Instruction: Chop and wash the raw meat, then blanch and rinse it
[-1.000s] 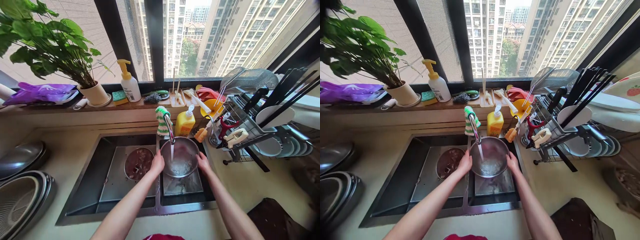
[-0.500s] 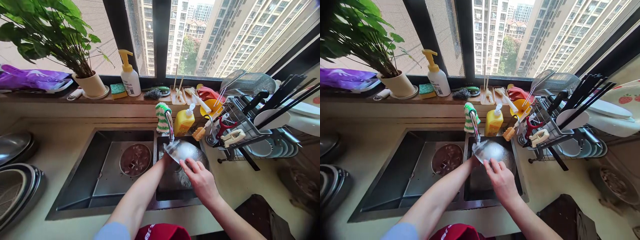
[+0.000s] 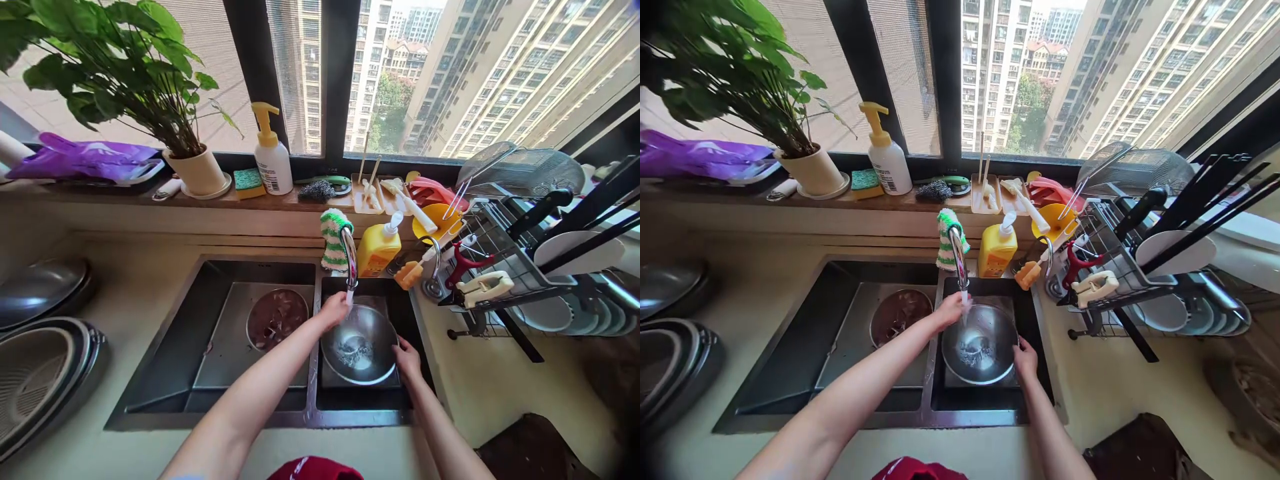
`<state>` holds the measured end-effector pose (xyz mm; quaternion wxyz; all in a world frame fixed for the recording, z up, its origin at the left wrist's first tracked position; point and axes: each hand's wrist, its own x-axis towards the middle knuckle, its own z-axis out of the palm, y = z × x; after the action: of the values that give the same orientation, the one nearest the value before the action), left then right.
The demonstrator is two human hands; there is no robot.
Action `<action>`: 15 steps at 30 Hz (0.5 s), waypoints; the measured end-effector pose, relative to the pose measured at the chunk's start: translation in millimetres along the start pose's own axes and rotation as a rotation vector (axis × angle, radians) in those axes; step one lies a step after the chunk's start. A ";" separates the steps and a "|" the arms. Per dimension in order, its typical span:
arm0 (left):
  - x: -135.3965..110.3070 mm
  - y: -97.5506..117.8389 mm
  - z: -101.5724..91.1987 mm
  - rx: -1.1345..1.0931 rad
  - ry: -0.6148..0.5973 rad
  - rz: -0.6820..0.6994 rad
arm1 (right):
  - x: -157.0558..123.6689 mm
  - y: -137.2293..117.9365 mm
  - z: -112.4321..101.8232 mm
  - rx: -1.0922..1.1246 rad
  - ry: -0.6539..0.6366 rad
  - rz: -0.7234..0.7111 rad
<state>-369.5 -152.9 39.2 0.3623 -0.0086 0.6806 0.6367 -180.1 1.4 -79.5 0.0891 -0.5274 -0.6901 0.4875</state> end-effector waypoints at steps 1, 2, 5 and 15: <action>-6.9 4.6 -4.4 0.021 -0.016 0.029 | 2.3 6.4 12.7 -0.002 0.001 0.040; -15.5 7.4 -10.3 0.039 -0.030 0.057 | 3.3 11.2 22.8 -0.010 -0.001 0.057; -48.5 -1.3 -41.2 0.116 -0.069 0.168 | 5.5 18.6 33.5 -0.056 -0.042 0.055; -101.0 -122.2 -205.0 0.476 0.277 -0.053 | -53.8 -61.6 77.5 0.268 -0.378 -0.235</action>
<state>-336.0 -400.4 -30.1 0.2743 -0.0281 0.8537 0.4418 -245.9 -85.3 -50.6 0.0838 -0.3264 -0.6803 0.6509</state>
